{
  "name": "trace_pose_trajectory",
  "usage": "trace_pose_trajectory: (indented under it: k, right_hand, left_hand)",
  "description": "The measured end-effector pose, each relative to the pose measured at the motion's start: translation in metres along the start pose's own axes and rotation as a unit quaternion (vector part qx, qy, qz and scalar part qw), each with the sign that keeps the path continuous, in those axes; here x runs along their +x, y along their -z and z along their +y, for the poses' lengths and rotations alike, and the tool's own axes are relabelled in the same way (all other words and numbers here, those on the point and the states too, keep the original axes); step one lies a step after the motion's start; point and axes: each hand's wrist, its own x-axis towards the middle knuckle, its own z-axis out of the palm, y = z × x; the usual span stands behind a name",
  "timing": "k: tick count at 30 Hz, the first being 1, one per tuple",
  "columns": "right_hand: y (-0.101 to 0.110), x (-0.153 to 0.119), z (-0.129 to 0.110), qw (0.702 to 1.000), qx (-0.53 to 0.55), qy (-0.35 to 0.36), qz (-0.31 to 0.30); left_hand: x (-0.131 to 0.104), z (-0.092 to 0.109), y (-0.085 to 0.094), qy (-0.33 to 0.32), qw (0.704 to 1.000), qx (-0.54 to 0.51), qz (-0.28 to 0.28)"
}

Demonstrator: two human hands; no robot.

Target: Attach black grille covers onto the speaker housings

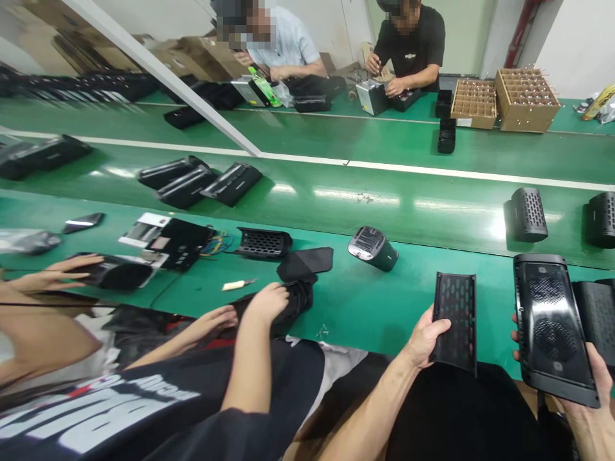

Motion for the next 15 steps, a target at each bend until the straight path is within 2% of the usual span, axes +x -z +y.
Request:
trace_pose_trajectory:
  k: [5, 8, 13, 15]
  right_hand:
    - [-0.015, 0.000, -0.012, 0.999, -0.004, 0.001, -0.037]
    - [-0.022, 0.005, -0.019, 0.999, 0.003, 0.006, -0.046]
    - [-0.022, 0.011, -0.022, 0.999, -0.037, 0.030, -0.005]
    - [-0.016, 0.011, -0.029, 0.997, -0.063, 0.054, 0.002]
  left_hand:
    - [0.004, 0.000, 0.001, -0.026, 0.998, -0.054, -0.021]
    - [0.010, -0.001, 0.000, 0.010, 0.992, -0.108, -0.064]
    - [0.021, -0.003, -0.004, 0.004, 0.989, -0.143, -0.046]
    - [0.023, -0.003, -0.006, 0.027, 0.987, -0.149, -0.055]
